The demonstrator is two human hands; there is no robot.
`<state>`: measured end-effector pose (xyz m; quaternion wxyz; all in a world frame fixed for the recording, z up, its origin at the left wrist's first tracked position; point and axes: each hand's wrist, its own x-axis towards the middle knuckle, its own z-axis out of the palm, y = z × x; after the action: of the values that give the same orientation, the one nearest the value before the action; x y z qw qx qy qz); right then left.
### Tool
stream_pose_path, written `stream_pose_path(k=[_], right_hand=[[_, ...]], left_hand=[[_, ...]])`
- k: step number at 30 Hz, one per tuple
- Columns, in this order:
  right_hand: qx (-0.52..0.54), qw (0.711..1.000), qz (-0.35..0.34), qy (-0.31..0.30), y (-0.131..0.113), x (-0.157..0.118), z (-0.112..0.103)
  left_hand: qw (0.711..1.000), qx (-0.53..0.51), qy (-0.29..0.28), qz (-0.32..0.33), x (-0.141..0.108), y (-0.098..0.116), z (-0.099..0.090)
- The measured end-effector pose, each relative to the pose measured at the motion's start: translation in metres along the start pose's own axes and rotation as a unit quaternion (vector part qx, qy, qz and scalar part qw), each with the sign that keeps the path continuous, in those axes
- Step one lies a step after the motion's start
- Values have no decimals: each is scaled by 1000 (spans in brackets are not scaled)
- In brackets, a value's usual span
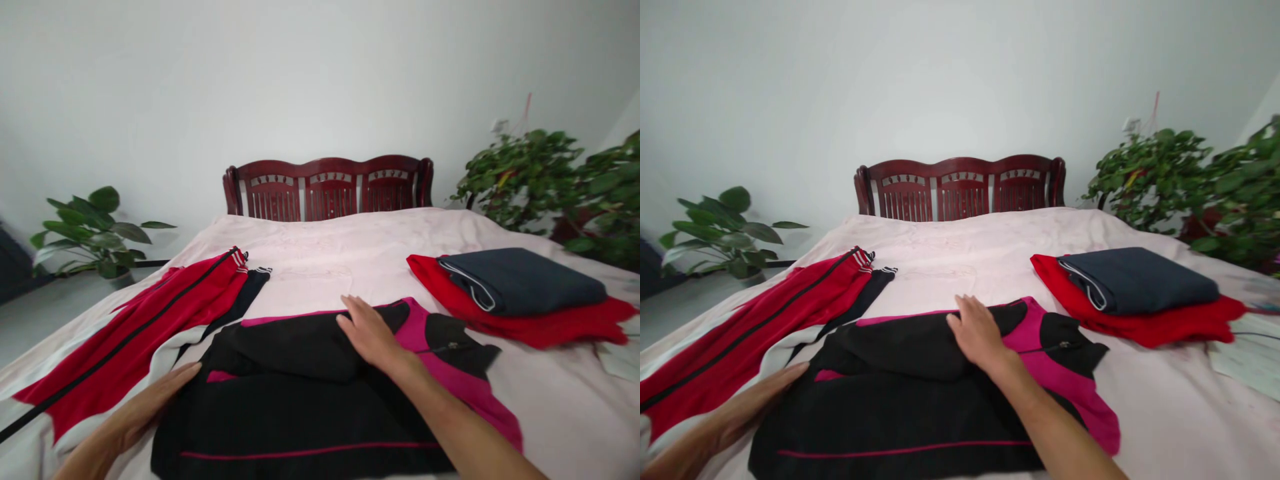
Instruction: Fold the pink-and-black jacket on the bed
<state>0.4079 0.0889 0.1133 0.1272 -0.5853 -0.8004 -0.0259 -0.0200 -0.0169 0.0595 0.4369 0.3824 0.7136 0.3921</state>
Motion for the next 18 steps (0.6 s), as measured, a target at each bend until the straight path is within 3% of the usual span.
stream_pose_path(k=[3,6,9,14,18], right_hand=[[131,986,-101,-18,-63,-18,16],[183,971,-140,-57,-94,-35,42],[181,971,-151,-42,-100,-43,65],[196,969,-147,-18,-93,-43,71],[224,966,-132,-14,-93,-43,65]], left_hand=[[988,-82,-66,-110,-12,2,2],[985,-118,-72,-101,-21,7,9],[983,-158,-59,-77,-26,9,14],[952,-252,-90,-149,-23,7,19],[983,-165,-50,-59,-24,6,26]])
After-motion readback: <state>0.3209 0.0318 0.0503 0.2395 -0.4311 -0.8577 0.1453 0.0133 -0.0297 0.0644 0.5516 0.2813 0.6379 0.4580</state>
